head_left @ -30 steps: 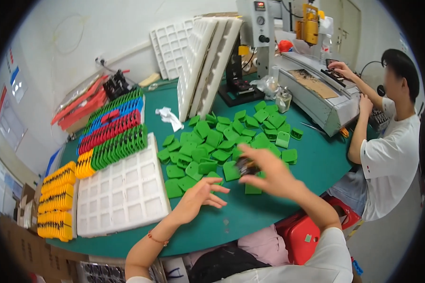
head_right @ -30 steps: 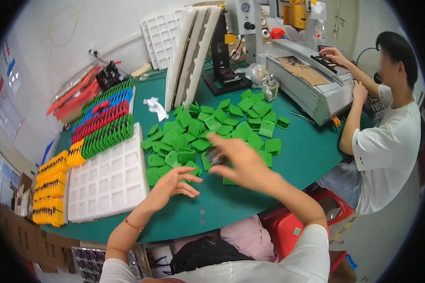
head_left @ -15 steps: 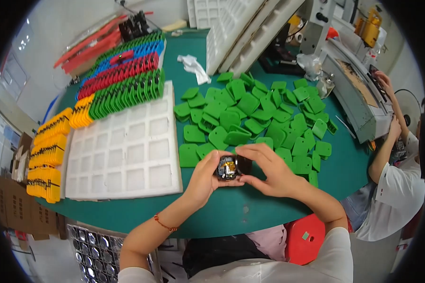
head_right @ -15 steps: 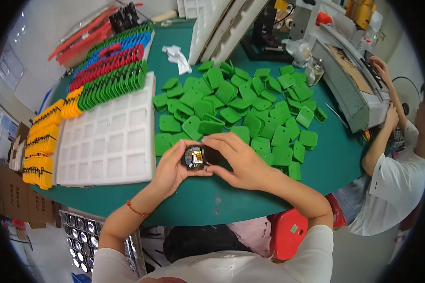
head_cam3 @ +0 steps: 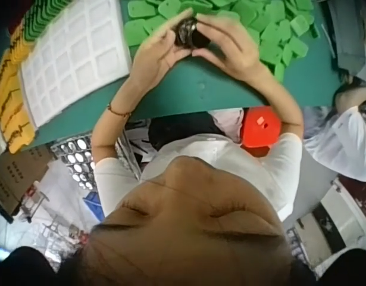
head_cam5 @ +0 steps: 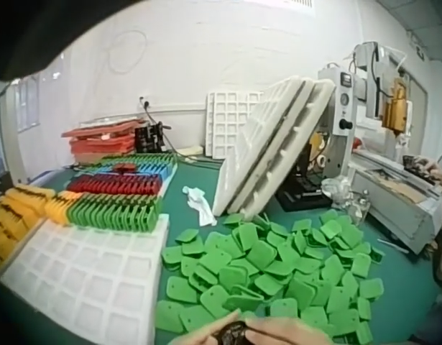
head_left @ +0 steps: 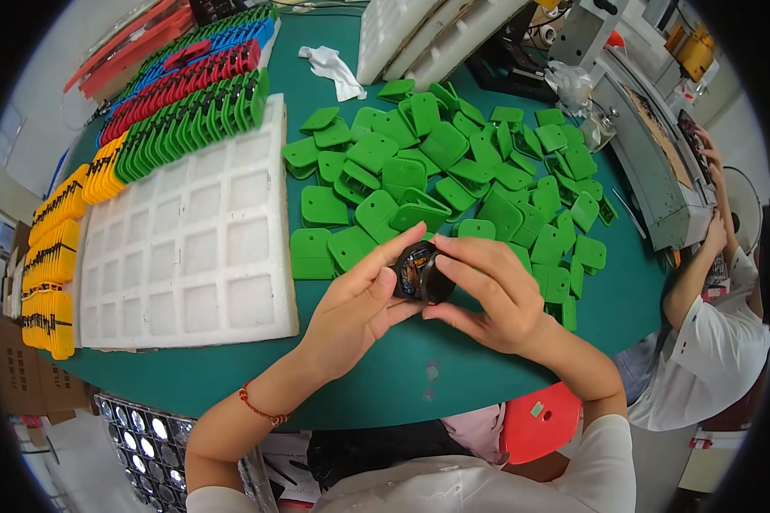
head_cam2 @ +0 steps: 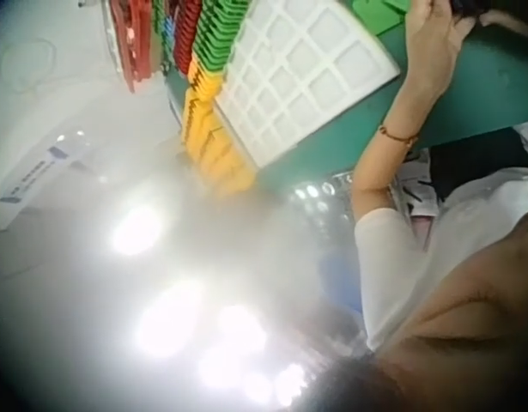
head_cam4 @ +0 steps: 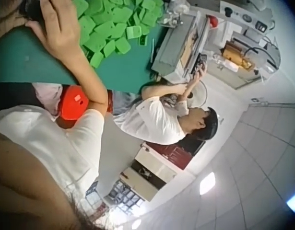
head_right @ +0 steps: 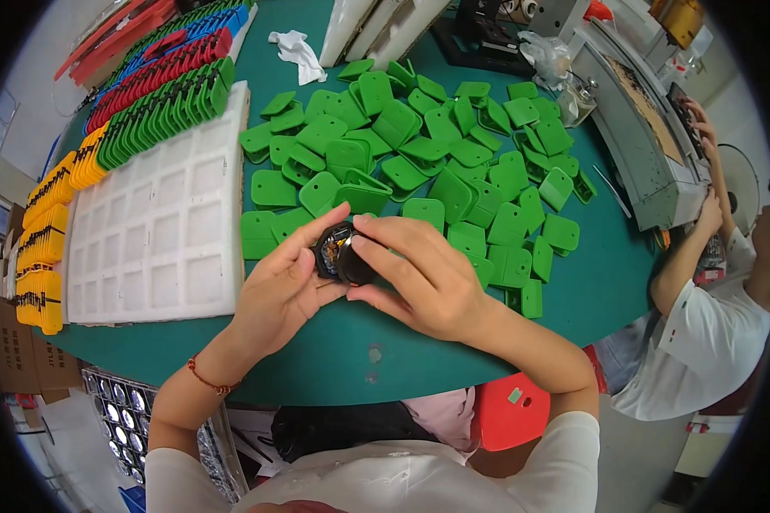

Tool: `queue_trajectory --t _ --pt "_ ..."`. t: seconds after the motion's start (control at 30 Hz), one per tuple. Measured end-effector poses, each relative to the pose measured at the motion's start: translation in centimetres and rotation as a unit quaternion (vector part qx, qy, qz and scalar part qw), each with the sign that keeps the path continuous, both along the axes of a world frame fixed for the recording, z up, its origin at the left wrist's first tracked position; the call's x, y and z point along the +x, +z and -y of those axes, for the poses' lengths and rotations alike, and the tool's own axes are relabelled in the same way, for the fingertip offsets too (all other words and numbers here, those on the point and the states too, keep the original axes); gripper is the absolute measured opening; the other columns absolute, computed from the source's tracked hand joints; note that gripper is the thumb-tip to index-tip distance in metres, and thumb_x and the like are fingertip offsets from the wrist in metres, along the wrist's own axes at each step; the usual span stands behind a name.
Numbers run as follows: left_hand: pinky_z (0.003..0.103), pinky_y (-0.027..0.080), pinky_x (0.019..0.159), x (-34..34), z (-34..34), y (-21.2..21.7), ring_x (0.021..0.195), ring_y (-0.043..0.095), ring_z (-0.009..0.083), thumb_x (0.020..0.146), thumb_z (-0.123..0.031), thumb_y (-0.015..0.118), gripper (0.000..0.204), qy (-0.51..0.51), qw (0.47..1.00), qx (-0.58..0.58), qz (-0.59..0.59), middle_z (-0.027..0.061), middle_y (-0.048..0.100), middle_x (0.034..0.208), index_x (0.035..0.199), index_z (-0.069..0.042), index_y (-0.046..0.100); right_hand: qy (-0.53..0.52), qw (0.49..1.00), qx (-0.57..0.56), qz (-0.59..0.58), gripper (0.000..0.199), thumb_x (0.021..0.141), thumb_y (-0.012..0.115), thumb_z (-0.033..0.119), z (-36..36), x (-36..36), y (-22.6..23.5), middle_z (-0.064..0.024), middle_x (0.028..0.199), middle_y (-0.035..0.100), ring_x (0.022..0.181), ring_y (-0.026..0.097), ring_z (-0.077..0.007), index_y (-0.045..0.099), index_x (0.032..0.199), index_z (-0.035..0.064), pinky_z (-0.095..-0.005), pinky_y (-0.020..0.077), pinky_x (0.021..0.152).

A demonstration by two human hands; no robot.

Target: The person assembles electronic modules into green plastic casings by hand at a factory workbench.

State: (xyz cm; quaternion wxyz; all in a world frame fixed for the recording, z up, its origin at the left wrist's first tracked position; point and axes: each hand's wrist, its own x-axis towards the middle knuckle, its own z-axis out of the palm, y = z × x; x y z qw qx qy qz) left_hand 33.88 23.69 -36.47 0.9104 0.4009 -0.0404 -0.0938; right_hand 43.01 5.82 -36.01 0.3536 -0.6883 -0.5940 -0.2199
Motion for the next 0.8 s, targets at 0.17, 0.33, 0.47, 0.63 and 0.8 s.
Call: queue_trajectory --t 0.17,0.33,0.47,0.63,0.8 --pt "0.038 0.036 0.104 -0.26 0.12 -0.2 0.125 0.039 0.0216 0.099 -0.021 0.035 0.05 -0.004 0.999 0.036 0.039 0.0114 0.033 0.14 0.143 -0.003 0.02 0.015 0.999 0.015 0.024 0.048 0.064 0.077 0.012 -0.21 -0.13 0.21 -0.0203 0.11 0.058 0.09 0.061 -0.034 0.059 0.104 -0.0059 -0.038 0.0536 0.072" --pt "0.034 0.039 0.1 -0.6 0.03 -0.16 0.123 0.041 0.018 0.099 -0.021 0.038 0.052 -0.005 0.989 0.134 0.067 0.0089 0.031 0.143 0.144 -0.003 0.018 0.012 0.999 0.003 0.048 0.057 0.062 0.08 0.017 -0.08 -0.2 -0.11 -0.0205 0.114 0.058 0.094 0.062 -0.0339 0.057 0.11 -0.002 -0.0372 0.0524 0.075" --pt "0.031 0.041 0.098 -0.66 0.08 -0.09 0.119 0.044 0.017 0.098 -0.02 0.039 0.052 0.014 0.982 0.172 0.082 0.0096 0.033 0.142 0.143 -0.002 0.02 0.018 0.998 0.01 0.055 0.051 0.063 0.078 0.014 -0.26 -0.22 0.12 -0.02 0.111 0.059 0.092 0.061 -0.0328 0.059 0.107 -0.004 -0.036 0.0536 0.073" --pt "0.03 0.042 0.097 -0.76 0.19 -0.04 0.12 0.044 0.0172 0.098 -0.017 0.04 0.05 0.023 0.976 0.195 0.095 0.0113 0.034 0.142 0.142 -0.001 0.022 0.022 0.996 0.014 0.08 0.044 0.064 0.075 0.012 -0.26 -0.08 0.26 -0.0193 0.108 0.061 0.091 0.062 -0.0308 0.061 0.102 -0.0062 -0.0347 0.0544 0.074" --pt "0.03 0.043 0.097 -0.79 0.21 -0.18 0.12 0.043 0.0174 0.098 -0.016 0.039 0.049 0.026 0.976 0.192 0.099 0.0118 0.034 0.142 0.142 -0.001 0.022 0.032 0.996 0.009 0.081 0.041 0.065 0.073 0.011 -0.26 -0.01 0.36 -0.0185 0.108 0.061 0.092 0.062 -0.0301 0.062 0.101 -0.006 -0.0343 0.0544 0.075"
